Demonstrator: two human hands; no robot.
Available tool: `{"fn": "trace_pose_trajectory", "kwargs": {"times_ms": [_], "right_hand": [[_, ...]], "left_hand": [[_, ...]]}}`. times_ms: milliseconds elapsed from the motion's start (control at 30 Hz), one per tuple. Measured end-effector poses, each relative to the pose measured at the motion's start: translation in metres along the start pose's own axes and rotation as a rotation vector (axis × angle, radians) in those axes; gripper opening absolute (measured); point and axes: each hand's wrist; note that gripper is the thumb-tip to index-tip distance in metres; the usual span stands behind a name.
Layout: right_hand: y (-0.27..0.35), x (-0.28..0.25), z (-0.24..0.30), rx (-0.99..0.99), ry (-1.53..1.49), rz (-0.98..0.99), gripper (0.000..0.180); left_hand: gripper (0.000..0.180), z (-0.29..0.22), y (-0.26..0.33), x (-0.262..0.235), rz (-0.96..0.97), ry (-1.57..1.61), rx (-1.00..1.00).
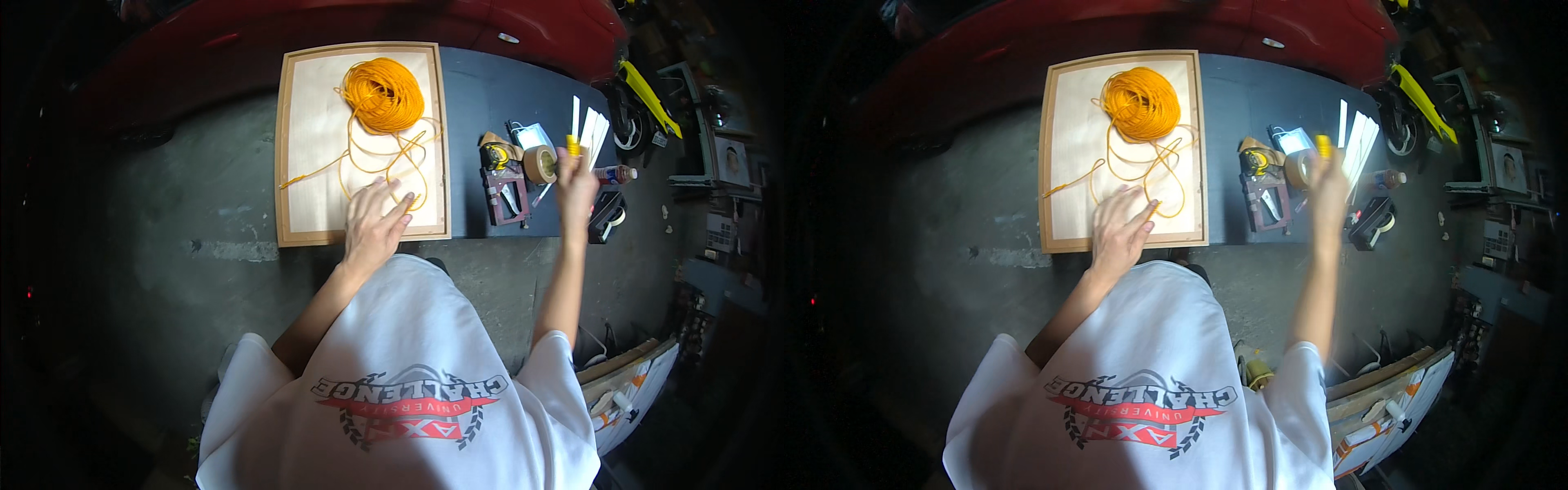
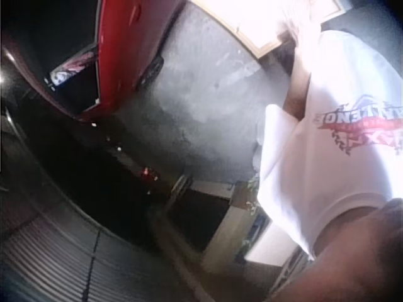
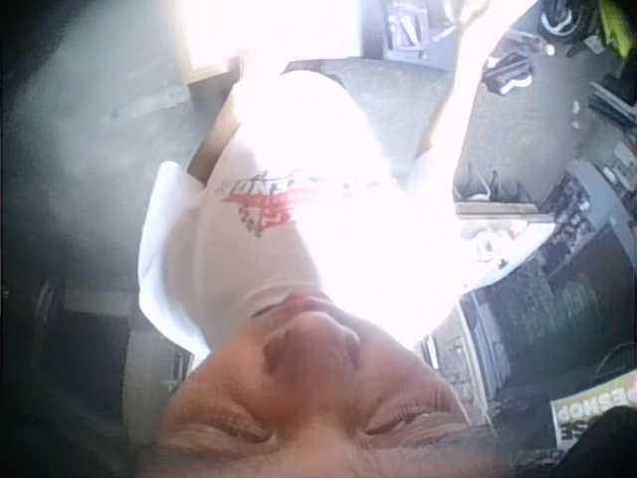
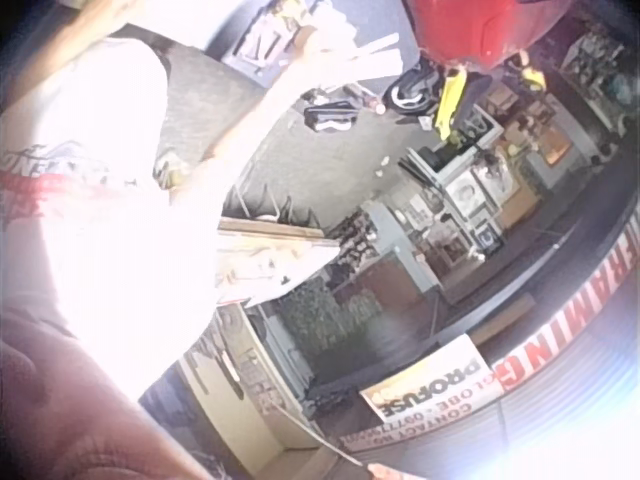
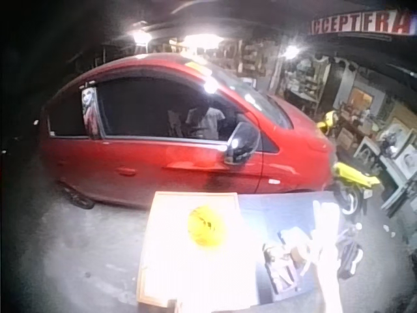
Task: The person measures and marks a wooden frame, then uses a cordless drill to drive screws into the frame. They then uncoil a yellow rope and tie it to the frame, securing it in place.
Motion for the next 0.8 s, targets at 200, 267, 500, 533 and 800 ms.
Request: {"fn": "trace_pose_trajectory", "kwargs": {"times_ms": [200,267,500,533,800], "right_hand": [[0.029,0.113,-0.027,-0.211,-0.081,0.351,0.038],[0.027,0.158,-0.042,-0.259,-0.013,0.335,0.071],[-0.048,0.222,-0.101,0.017,0.219,0.679,0.060],[-0.059,0.226,-0.100,0.048,0.220,0.664,0.060],[-0.083,0.245,0.027,-0.338,-0.190,0.419,0.086]], "left_hand": [[0.033,0.016,0.007,0.002,-0.039,0.128,-0.183],[0.028,0.025,0.019,0.005,-0.016,0.157,-0.320],[0.020,0.026,0.046,0.014,0.019,0.214,-0.625],[0.019,0.026,0.047,0.014,0.000,0.207,-0.569],[0.012,0.015,0.059,0.014,-0.047,0.188,-0.681]]}}
Point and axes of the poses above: each hand's wrist, its own y-axis away from the middle knuckle, its own x-axis out of the palm, z = x × y, and after that the axes turned 11 degrees about -x, right-handed
